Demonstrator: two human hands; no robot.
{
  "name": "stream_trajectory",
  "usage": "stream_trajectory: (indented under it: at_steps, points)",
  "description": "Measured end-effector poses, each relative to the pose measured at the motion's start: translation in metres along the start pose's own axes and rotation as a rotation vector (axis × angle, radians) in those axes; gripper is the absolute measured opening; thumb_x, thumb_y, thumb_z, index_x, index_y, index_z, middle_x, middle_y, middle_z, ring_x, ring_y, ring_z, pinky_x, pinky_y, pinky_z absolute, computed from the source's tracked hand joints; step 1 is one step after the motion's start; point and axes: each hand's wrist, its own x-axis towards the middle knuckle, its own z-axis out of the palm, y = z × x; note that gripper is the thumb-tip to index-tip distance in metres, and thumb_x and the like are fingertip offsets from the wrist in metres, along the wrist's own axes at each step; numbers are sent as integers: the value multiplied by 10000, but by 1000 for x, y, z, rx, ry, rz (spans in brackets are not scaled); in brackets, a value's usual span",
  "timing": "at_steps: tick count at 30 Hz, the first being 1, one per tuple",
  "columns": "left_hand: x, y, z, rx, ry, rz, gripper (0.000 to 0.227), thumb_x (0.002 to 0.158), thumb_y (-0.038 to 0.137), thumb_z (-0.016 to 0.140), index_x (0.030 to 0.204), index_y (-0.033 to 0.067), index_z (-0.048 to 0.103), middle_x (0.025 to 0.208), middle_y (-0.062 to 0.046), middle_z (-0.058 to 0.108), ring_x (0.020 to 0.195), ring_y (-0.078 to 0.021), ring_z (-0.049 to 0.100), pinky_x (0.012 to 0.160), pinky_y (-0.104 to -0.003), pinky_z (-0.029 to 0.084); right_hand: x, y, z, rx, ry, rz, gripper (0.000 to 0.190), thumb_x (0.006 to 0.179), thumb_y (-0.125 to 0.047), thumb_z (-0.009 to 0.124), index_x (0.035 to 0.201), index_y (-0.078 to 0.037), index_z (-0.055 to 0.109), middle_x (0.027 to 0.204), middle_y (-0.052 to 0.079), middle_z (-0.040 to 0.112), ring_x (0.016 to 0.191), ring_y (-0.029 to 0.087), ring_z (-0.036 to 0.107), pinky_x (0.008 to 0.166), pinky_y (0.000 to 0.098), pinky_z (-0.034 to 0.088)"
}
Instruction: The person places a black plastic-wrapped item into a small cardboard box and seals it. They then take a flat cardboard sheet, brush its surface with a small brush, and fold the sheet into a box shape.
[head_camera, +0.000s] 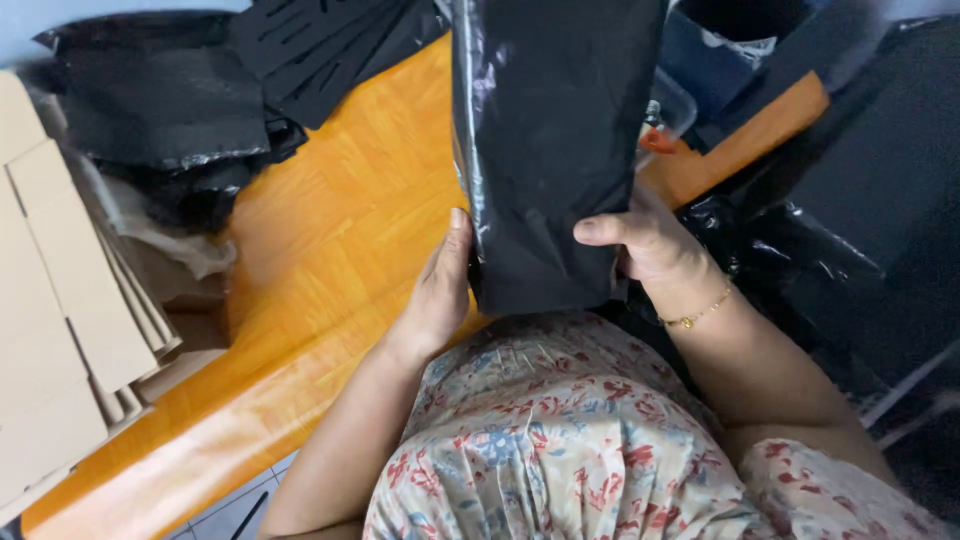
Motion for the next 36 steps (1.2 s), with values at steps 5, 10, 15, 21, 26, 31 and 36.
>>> stream_trajectory:
  at_steps: [5, 10, 15, 21, 26, 31, 36]
  points:
    - [35, 5, 45, 86, -248, 34, 707, 1084, 501, 279, 1273, -69, 651, 1216, -336, 648, 1216, -399, 581, 1116, -587, 412, -49, -33, -28, -75, 210, -86, 829, 657, -28, 810, 1435, -26, 526, 1344, 172, 656, 1306, 328, 614, 1119, 559, 502]
    - [72, -3, 100, 444, -109, -26, 603, 957, 532, 558, 1369, 98, 487, 1231, -166, 714, 1176, -366, 695, 1027, -516, 521, -97, -56, -71, 52, 502, -135, 713, 651, 20, 697, 1351, 47, 565, 1211, 256, 680, 1186, 455, 679, 1005, 678, 545]
    - [74, 9, 160, 311, -138, 657, 96, 1011, 108, 542, 1107, 109, 546, 1054, -47, 648, 918, -224, 643, 866, -359, 503, -138, -100, -72, 134, 650, -158, 708, 614, -89, 663, 1309, 44, 624, 1238, 189, 710, 1128, 345, 705, 1046, 515, 581]
    - [63, 37, 206, 307, -421, 464, 505, 1001, 447, 388, 1253, 62, 596, 1235, -126, 693, 1188, -275, 672, 1039, -369, 499, -164, -151, -61, 109, 744, -241, 763, 664, -118, 672, 1402, 40, 561, 1330, 209, 672, 1205, 359, 682, 1088, 511, 573]
    - [59, 26, 259, 269, -655, 509, 717, 969, 568, 395, 1392, 4, 527, 1400, -222, 635, 1360, -319, 598, 1170, -375, 439, -205, -163, -89, -91, 868, -304, 633, 748, -326, 654, 1353, -147, 601, 1363, 64, 669, 1278, 249, 658, 1173, 393, 562]
    - [56, 22, 306, 119, -1063, 47, 1097, 776, 725, 365, 1599, 22, 191, 1702, -194, 211, 1577, -313, 238, 1258, -382, 196, -240, -170, -97, -120, 1207, -401, 740, 735, -344, 712, 1449, -188, 593, 1435, 13, 707, 1353, 186, 702, 1212, 326, 611]
    - [57, -16, 346, 274, -1188, -109, 1255, 674, 788, 283, 1607, -5, 5, 1715, -193, -28, 1593, -279, -34, 1237, -414, 17, -310, -158, -189, 5, 1180, -362, 698, 736, -287, 774, 1407, -135, 654, 1348, 42, 751, 1263, 177, 736, 1182, 339, 621]
